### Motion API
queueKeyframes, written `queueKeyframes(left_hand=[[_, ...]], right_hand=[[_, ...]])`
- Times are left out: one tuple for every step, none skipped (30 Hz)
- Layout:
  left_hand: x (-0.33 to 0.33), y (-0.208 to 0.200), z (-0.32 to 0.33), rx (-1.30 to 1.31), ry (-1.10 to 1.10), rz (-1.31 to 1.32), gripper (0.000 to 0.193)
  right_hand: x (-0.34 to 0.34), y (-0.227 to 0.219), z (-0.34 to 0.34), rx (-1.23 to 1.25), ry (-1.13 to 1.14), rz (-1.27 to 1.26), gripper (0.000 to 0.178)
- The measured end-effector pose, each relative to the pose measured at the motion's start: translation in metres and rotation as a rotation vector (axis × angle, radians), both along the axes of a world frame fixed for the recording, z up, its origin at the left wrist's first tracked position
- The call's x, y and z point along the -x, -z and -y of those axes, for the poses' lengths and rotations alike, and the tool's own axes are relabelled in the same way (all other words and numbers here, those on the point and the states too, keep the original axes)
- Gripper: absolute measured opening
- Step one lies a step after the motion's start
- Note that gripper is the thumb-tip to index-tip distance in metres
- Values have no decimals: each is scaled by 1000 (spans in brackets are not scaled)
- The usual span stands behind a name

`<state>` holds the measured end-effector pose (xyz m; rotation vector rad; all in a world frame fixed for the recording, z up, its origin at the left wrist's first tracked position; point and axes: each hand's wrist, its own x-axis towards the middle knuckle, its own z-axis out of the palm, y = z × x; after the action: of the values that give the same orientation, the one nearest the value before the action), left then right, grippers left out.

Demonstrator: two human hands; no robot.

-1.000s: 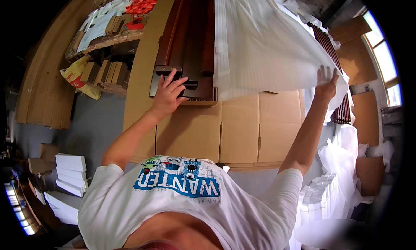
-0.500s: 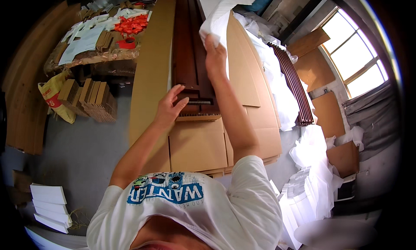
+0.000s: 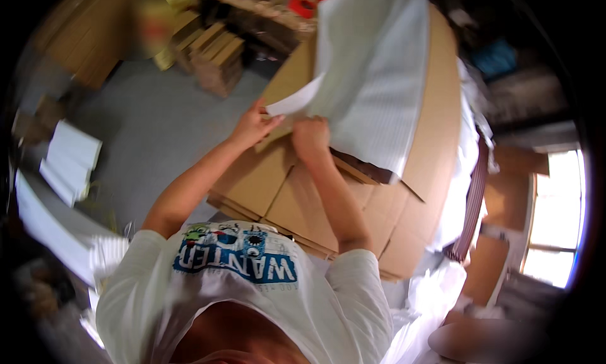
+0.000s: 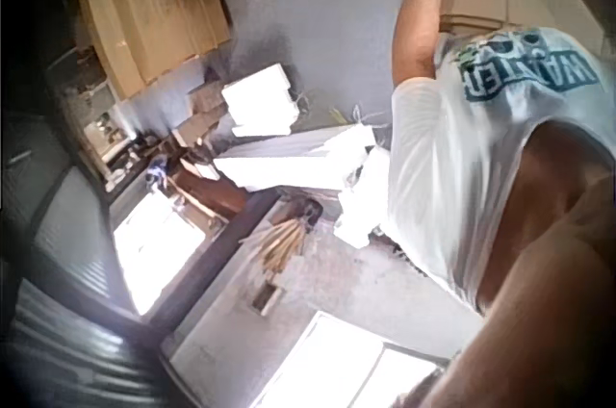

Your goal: The person packs a wooden slatted headboard by placing it on a large cardboard sheet, adding corrugated cardboard and white foam pieces for cushioning, and wrapping the assembly with bubble wrap and paper. The person then secures the package with red tape and places it on the floor.

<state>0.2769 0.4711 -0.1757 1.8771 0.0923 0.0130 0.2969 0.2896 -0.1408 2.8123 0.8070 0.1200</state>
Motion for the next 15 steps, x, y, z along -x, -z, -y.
queueKeyframes(left_hand=[[19,-5,-8,-63,10,-51,67],[38,14,-15,-42,1,-24,61],[60,23,-27,-54,19,-50,57],[86,29,-38,22,4,-103,51],[112,42,-53,-46,-16,-142,47],[138,55,-68,-96,-16,-177,44],[166,58,-88,9,-80,-283,43],[201,61,-107,134,-157,-375,41],[230,62,-122,277,-226,-452,40],[260,76,-136,113,-301,-401,37],[292,102,-152,-57,-366,-356,35],[316,144,-174,-177,-403,-373,32],[354,173,-184,-278,-512,-417,29],[374,176,-208,-170,-560,-508,29],[396,174,-229,-57,-627,-596,30]], right_hand=[[5,1,-2,144,-20,-20,16],[8,1,-1,184,-58,-29,17],[12,1,3,191,-118,16,17],[18,-8,-1,236,-120,5,18],[20,-5,2,273,-128,-7,17],[21,1,4,282,-107,-48,18],[25,2,2,320,-107,-57,18],[26,7,-7,339,-112,-94,18],[20,5,-12,371,-111,-125,18],[14,5,-14,376,-86,-190,18],[8,8,-17,382,-49,-253,19],[5,15,-7,347,56,-301,20],[-11,24,-17,330,84,-346,22],[-12,34,-4,259,146,-375,22],[-17,42,-4,185,182,-401,26]])
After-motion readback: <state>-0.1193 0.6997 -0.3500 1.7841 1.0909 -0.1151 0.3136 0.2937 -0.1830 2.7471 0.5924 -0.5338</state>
